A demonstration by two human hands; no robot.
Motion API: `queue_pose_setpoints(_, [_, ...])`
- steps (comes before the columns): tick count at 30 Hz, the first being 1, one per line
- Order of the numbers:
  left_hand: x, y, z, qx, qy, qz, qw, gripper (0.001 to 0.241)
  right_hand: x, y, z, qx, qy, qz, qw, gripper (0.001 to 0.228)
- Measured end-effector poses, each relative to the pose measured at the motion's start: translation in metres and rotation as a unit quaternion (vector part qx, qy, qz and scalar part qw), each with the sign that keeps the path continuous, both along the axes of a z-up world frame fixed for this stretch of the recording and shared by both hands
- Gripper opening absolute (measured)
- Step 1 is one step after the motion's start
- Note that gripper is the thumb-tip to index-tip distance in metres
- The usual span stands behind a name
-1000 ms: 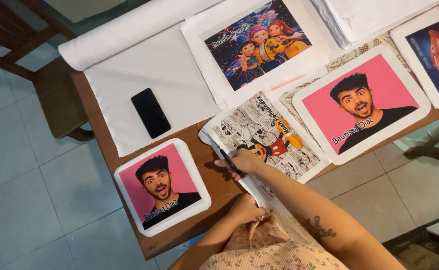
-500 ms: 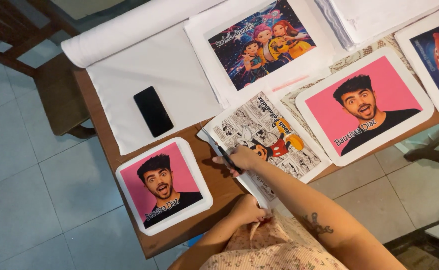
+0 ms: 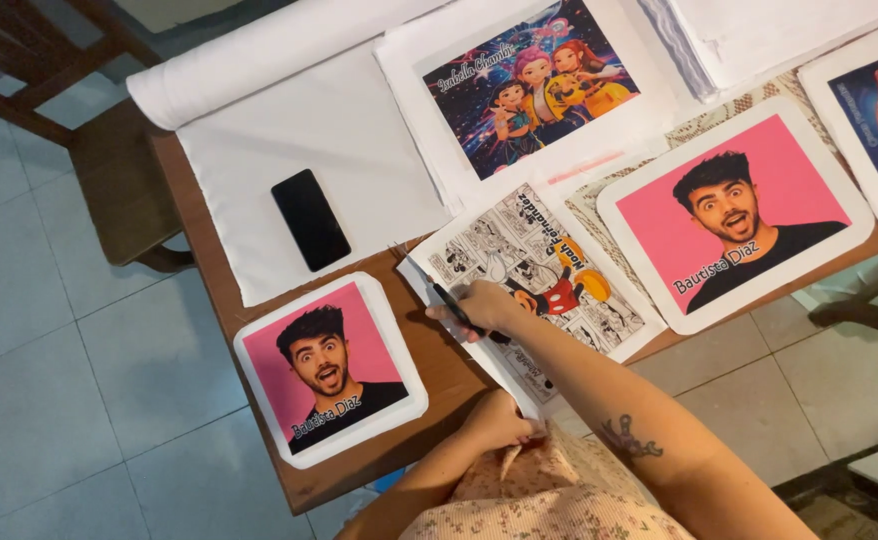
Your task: Cutting out printed graphic designs from a sheet of paper using scissors.
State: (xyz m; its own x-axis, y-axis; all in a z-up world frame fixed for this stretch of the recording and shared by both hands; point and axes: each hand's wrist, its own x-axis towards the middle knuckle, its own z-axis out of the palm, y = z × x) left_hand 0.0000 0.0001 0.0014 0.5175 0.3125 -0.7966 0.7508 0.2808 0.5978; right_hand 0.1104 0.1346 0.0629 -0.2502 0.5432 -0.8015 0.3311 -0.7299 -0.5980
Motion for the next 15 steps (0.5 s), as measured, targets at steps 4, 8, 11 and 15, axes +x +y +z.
queue_pose_setpoints(4, [0.0, -0.003, -0.008, 0.008, -0.014, 0.006, 1.0, 0.016, 0.0, 0.003, -0.009, 0.021, -0.065, 0.018, 0.997, 0.047])
queue_pose_setpoints(8, [-0.004, -0.011, -0.03, 0.059, -0.016, -0.02, 0.998, 0.019, 0.001, 0.011, 0.005, 0.037, -0.024, 0.003, 0.999, 0.052])
queue_pose_setpoints(11, [-0.039, -0.023, -0.023, 0.088, -0.024, -0.025, 0.995, 0.021, 0.028, 0.008, -0.011, 0.118, 0.047, -0.058, 0.99, 0.044])
queue_pose_setpoints(15, [-0.135, -0.059, -0.03, 0.063, 0.017, 0.048, 0.997, 0.029, 0.087, -0.022, 0.003, 0.227, -0.14, -0.063, 0.962, 0.048])
